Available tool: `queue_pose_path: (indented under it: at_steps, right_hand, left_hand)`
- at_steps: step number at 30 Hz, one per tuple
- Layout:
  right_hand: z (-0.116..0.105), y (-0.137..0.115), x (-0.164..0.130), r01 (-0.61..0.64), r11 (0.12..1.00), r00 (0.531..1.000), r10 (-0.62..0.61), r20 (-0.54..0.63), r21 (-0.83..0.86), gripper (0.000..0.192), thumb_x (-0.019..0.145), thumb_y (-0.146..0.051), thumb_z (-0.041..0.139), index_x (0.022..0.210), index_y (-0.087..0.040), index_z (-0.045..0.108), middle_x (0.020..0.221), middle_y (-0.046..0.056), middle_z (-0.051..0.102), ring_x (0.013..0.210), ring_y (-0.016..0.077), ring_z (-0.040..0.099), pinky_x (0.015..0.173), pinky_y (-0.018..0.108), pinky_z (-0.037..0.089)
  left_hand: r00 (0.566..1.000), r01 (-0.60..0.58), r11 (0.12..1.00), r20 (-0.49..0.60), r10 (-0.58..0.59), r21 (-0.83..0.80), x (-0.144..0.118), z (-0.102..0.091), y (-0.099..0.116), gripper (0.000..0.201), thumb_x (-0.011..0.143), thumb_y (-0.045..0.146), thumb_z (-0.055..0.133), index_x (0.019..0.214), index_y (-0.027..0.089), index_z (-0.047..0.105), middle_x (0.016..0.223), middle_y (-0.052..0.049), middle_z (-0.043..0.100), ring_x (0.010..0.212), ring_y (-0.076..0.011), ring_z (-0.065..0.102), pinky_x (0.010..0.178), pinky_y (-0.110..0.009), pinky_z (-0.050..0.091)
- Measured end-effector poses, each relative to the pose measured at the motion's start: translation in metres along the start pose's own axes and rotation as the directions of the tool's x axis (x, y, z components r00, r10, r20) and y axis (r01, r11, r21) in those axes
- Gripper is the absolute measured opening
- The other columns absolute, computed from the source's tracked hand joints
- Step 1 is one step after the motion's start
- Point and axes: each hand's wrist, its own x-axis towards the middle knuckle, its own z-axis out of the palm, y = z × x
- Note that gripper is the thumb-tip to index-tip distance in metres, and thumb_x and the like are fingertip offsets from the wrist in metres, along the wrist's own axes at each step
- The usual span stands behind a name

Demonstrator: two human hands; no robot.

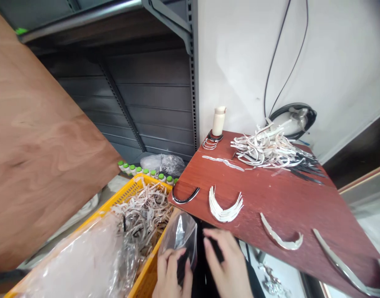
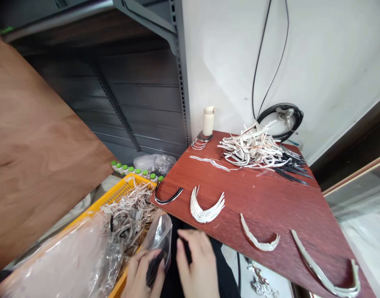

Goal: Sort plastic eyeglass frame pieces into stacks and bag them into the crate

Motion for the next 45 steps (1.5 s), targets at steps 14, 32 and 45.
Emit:
queue_pose_path:
  at_steps: [14, 32, 45]
  right_hand:
    - [-0.022, 0.031, 0.021, 0.26, 0.844, 0.952, -0.304, -0.02, -0.469, 0.014, 0.097, -0.031, 0.052, 0.105, -0.022, 0.06, 0.106, 0.006, 0.07, 0.125, 0.0289, 0.052, 0.116, 0.067, 0.011]
    - [0.012, 0.019, -0.028, 0.571, 0.713, 0.819, -0.458, 0.347, -0.407, 0.011, 0.084, -0.015, 0.053, 0.083, -0.024, 0.06, 0.064, -0.001, 0.058, 0.07, 0.0201, 0.057, 0.108, 0.043, 0.039]
    - [0.076, -0.023, -0.039, 0.466, 0.81, 0.883, -0.452, 0.126, -0.357, 0.027, 0.09, -0.014, 0.045, 0.101, -0.023, 0.068, 0.079, 0.003, 0.066, 0.095, 0.0262, 0.06, 0.122, 0.053, 0.001]
  left_hand:
    - [0.999, -0.001, 1.0, -0.053, 0.002, 0.023, 0.009, -0.014, 0.0, 0.036, 0.093, 0.032, 0.047, 0.128, 0.027, 0.053, 0.122, -0.008, 0.053, 0.112, -0.0235, 0.063, 0.084, -0.037, 0.059]
    - [0.841, -0.483, 0.873, 0.316, 0.44, 0.071, 0.007, -0.027, -0.015, 0.066, 0.082, 0.002, 0.044, 0.144, 0.025, 0.04, 0.134, -0.005, 0.061, 0.115, -0.0163, 0.063, 0.095, -0.03, 0.056]
    - [0.891, -0.451, 0.849, 0.182, 0.415, 0.275, 0.01, -0.049, -0.046, 0.058, 0.085, 0.006, 0.042, 0.139, 0.027, 0.049, 0.126, -0.004, 0.066, 0.113, -0.019, 0.064, 0.093, -0.036, 0.057]
